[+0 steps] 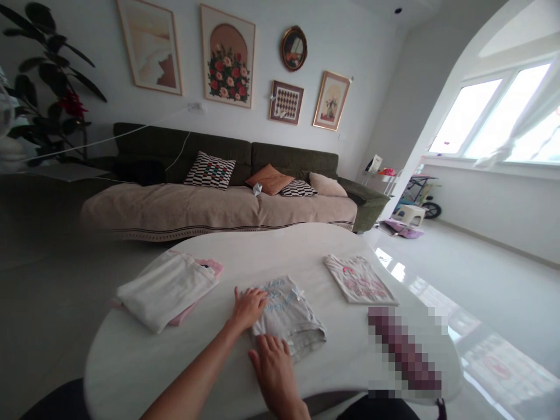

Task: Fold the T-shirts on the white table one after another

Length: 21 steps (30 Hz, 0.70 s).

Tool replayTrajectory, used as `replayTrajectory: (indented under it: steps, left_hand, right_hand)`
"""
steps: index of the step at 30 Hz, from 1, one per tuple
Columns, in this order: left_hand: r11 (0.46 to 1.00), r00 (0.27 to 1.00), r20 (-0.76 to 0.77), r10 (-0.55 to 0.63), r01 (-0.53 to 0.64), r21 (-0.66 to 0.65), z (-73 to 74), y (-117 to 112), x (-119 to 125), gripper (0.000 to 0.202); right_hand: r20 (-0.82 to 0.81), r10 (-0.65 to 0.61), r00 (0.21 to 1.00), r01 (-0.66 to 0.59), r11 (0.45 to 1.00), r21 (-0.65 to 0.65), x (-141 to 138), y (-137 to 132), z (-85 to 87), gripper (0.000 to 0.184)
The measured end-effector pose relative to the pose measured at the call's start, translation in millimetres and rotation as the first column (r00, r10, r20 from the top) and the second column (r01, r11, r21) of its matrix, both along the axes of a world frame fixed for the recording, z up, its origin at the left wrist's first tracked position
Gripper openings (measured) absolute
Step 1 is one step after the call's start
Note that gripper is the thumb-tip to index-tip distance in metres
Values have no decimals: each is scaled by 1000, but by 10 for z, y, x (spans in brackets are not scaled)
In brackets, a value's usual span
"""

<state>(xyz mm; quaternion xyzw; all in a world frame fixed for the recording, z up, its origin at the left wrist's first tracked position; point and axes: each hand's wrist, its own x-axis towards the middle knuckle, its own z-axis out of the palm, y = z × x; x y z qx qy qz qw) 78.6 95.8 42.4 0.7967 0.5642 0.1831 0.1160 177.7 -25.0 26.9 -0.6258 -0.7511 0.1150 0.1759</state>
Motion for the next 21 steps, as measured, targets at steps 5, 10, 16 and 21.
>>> replayTrajectory:
  steps: [5,10,16,21]
  left_hand:
    - [998,999,-30,39,-38,48,-63,-672,-108,35]
    - [952,946,152,-286,298,-66,-184,-1329,269,30]
    - [980,978,69,-197,196,16,-200,-839,155,53]
    - [988,989,-72,-131,124,-88,-383,-628,-21,61]
  right_hand:
    - [96,-91,991,93,995,-20,749,159,98,29]
    - [126,-206,970,211,977,-24,1006,640,82,27]
    - [121,-226,967,228,974,-8,829,652,-5,49]
    - [111,-192,975,203,973,-105,750,462,-193,54]
